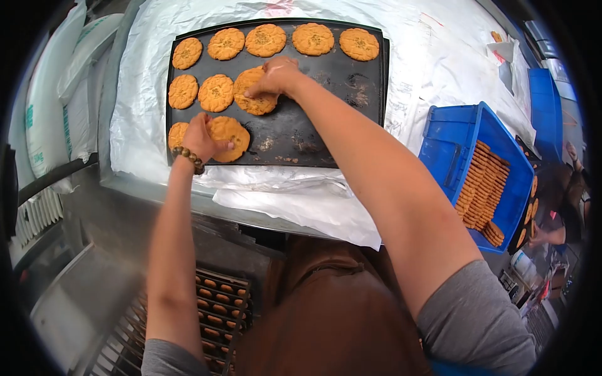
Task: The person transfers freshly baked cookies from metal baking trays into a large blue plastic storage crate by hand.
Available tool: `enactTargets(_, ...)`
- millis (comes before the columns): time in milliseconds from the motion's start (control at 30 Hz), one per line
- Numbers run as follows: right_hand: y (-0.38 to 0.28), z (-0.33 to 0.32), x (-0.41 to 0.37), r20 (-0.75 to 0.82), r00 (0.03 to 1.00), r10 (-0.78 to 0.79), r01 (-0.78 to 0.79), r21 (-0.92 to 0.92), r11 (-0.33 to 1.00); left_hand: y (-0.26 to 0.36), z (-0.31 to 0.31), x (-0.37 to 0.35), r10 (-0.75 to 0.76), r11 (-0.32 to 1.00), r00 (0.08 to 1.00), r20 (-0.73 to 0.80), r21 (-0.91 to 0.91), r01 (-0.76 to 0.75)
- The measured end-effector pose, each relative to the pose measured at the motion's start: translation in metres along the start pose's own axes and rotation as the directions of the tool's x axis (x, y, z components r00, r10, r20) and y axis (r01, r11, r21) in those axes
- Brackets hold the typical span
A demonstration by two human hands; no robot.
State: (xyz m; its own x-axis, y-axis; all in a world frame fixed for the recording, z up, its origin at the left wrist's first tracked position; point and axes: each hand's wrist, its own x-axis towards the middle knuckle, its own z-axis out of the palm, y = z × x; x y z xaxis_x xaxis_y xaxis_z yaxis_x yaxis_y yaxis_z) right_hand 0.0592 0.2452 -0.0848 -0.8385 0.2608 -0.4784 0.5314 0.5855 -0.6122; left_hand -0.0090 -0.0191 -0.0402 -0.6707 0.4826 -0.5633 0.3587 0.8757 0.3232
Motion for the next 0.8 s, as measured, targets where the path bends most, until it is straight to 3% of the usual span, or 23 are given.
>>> enactTargets(33, -0.007, 0.007, 0.007, -0.027, 1.000, 0.009, -0.013, -0.144, 0.989, 0.001, -0.007, 0.007, 0.067, 0.996, 0.996, -0.053, 0.062, -0.064)
enactTargets(100, -0.011, 0.012, 0.009, -0.045, 0.999, 0.028, -0.032, -0.092, 0.995, -0.004, -0.020, 0.030, 0.185, 0.979, 0.977, -0.109, 0.108, -0.173)
enactTargets(167, -0.010, 0.017, -0.001, -0.076, 0.996, 0.052, -0.057, -0.055, 0.997, 0.005, -0.043, 0.051, 0.290, 0.949, 0.954, -0.068, 0.148, -0.278)
enactTargets(233, -0.006, 0.026, -0.013, -0.279, 0.959, 0.039, 0.023, 0.217, 0.976, 0.001, -0.052, 0.087, 0.273, 0.921, 0.961, 0.047, 0.276, -0.275)
enactTargets(267, -0.002, 0.021, -0.013, -0.285, 0.958, 0.040, 0.022, 0.209, 0.978, 0.004, -0.058, 0.095, 0.247, 0.909, 0.961, 0.123, 0.315, -0.274)
enactTargets(333, 0.007, 0.005, -0.025, -0.215, 0.975, 0.057, 0.034, 0.396, 0.918, 0.024, -0.066, 0.096, 0.177, 0.900, 0.967, 0.185, 0.368, -0.235)
enactTargets(400, 0.041, -0.019, -0.029, -0.285, 0.959, 0.009, 0.112, 0.406, 0.907, 0.034, -0.071, 0.097, 0.065, 0.900, 0.965, 0.253, 0.403, -0.167)
enactTargets(467, 0.085, -0.055, -0.028, -0.316, 0.949, 0.011, 0.167, 0.530, 0.832, 0.038, -0.071, 0.088, 0.106, 0.899, 0.971, 0.213, 0.396, -0.186)
enactTargets(500, 0.093, -0.083, -0.037, -0.286, 0.958, 0.026, 0.161, 0.609, 0.777, 0.039, -0.069, 0.085, 0.113, 0.879, 0.979, 0.167, 0.443, -0.177)
enactTargets(633, 0.145, -0.146, -0.035, -0.312, 0.944, 0.102, 0.094, 0.555, 0.826, 0.051, -0.058, 0.053, 0.233, 0.836, 0.972, 0.027, 0.505, -0.214)
enactTargets(700, 0.165, -0.157, -0.029, -0.208, 0.971, 0.121, 0.000, 0.500, 0.866, 0.050, -0.051, 0.039, 0.394, 0.788, 0.917, -0.058, 0.535, -0.305)
enactTargets(733, 0.170, -0.160, -0.029, -0.214, 0.969, 0.125, 0.000, 0.503, 0.864, 0.048, -0.050, 0.041, 0.400, 0.784, 0.915, -0.056, 0.538, -0.310)
enactTargets(800, 0.173, -0.165, -0.028, -0.094, 0.987, 0.131, -0.064, 0.517, 0.854, 0.048, -0.050, 0.043, 0.324, 0.892, 0.944, 0.067, 0.312, -0.328)
